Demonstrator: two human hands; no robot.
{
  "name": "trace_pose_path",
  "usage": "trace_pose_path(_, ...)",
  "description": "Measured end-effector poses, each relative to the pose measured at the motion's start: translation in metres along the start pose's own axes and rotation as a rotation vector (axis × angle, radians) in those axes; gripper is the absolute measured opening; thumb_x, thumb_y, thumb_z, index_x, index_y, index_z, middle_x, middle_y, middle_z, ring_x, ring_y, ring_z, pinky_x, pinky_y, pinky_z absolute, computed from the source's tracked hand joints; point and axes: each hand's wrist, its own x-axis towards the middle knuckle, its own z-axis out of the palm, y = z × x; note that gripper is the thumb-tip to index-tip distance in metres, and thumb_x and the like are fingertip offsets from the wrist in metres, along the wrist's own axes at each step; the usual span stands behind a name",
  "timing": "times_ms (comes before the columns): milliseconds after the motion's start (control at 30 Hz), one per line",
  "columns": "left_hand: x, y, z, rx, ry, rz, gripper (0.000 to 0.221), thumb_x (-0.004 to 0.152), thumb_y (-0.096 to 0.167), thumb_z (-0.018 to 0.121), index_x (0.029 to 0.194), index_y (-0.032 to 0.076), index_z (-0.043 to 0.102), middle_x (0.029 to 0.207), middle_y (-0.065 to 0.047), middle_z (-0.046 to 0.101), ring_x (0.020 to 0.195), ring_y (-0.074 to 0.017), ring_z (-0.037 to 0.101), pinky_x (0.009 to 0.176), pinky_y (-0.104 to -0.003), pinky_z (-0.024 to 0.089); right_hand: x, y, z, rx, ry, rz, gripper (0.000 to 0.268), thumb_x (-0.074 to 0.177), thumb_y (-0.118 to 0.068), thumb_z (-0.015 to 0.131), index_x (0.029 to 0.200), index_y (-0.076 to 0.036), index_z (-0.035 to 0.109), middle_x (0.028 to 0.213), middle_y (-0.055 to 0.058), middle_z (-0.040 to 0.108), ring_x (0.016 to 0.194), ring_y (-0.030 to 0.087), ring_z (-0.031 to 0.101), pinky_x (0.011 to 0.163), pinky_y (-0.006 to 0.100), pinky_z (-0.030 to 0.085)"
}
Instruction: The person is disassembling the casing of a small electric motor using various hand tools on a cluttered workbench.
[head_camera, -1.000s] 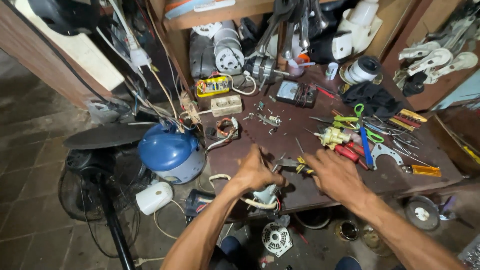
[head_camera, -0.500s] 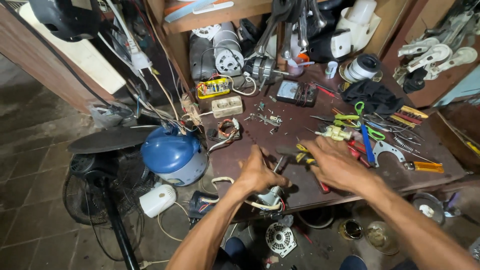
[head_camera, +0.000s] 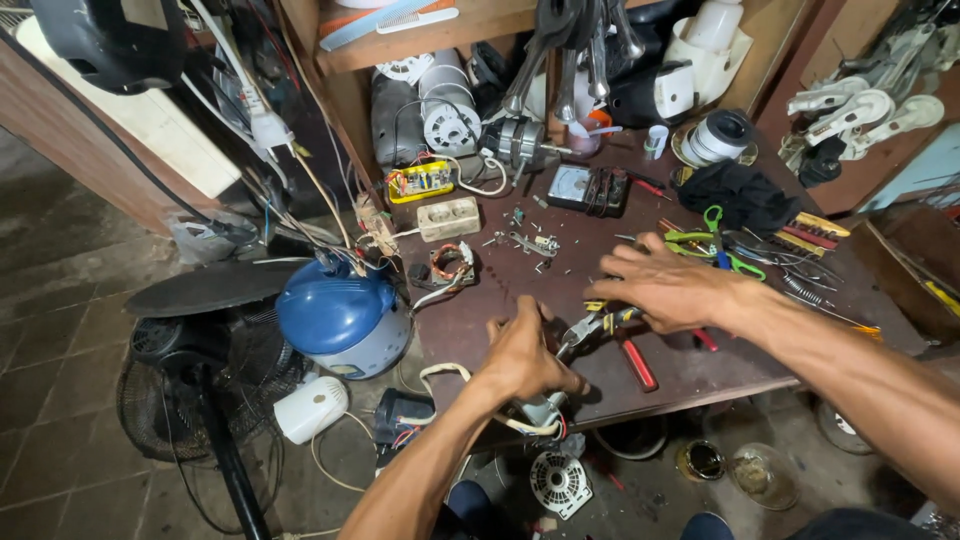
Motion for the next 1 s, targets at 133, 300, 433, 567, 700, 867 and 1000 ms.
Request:
trace_pose_path(133,0.004,-0.006,0.001,-0.008,-0.005,0.046,0.084,0.044,0.024,0.089,0.11,0.008,0.041,0.084,-0.009,0.072,0.099,-0.0412,0.068,0.11,-0.052,0.023,0.014,0.024,0.035,-0.009,0.04,-0.087,0.075,0.061,0.005,0.082,0.127,-0.025,0.061,0.114,0.007,0.064,0.105,0.026,0.058,0.1,0.052,0.038)
trace_pose_path(300,0.003,0.007,0.0,0.065,-0.035,-0.02,0.085,0.043,0.031,0.091,0.109,0.01,0.041,0.088,-0.013,0.073,0.103,-0.0428,0.067,0.109,-0.048,0.026,0.015,0.02,0.021,-0.212,-0.097,-0.065,0.078,0.067,-0.01,0.083,0.135,-0.029,0.053,0.145,0.01,0.051,0.137,0.036,0.048,0.117,0.058,0.029)
trace_pose_path(433,0.005,0.007,-0.001,0.072,-0.042,-0.062,0.087,0.044,0.032,0.092,0.111,0.01,0.042,0.095,-0.017,0.072,0.107,-0.0469,0.064,0.108,-0.048,0.027,0.006,0.003,-0.028,-0.36,0.007,-0.156,0.077,0.057,-0.017,0.092,0.125,-0.027,0.058,0.127,0.003,0.06,0.12,0.027,0.058,0.107,0.052,0.04)
trace_pose_path(567,0.002,0.007,-0.005,0.046,-0.026,-0.057,0.083,0.048,0.033,0.092,0.11,0.009,0.042,0.094,-0.014,0.073,0.105,-0.0447,0.067,0.106,-0.046,0.03,0.004,0.014,-0.047,-0.306,0.144,-0.044,0.068,0.057,-0.014,0.089,0.119,-0.022,0.062,0.113,0.005,0.062,0.108,0.028,0.06,0.096,0.049,0.045)
trace_pose_path(700,0.002,0.006,-0.005,0.062,-0.028,-0.057,0.073,0.048,0.034,0.091,0.103,0.009,0.05,0.087,-0.01,0.074,0.101,-0.0404,0.069,0.101,-0.042,0.031,0.029,0.04,-0.015,-0.31,0.136,0.188,0.06,0.066,-0.017,0.082,0.122,-0.024,0.063,0.113,0.007,0.066,0.107,0.027,0.063,0.088,0.045,0.045)
trace_pose_path(867,0.0,0.009,-0.011,0.057,-0.037,-0.089,0.069,0.049,0.036,0.091,0.101,0.009,0.054,0.087,-0.01,0.074,0.102,-0.039,0.069,0.099,-0.041,0.033,0.069,0.039,0.016,-0.309,0.114,0.218,0.057,0.072,-0.015,0.074,0.127,-0.022,0.062,0.119,0.009,0.064,0.111,0.027,0.058,0.089,0.045,0.039)
trace_pose_path(1000,0.001,0.007,-0.013,0.035,-0.036,-0.104,0.061,0.051,0.036,0.089,0.097,0.011,0.057,0.084,-0.006,0.073,0.099,-0.0359,0.07,0.095,-0.04,0.034,0.073,0.009,-0.013,-0.196,0.0,0.324,0.073,0.08,-0.001,0.066,0.148,-0.017,0.046,0.126,0.013,0.059,0.116,0.029,0.049,0.095,0.045,0.033)
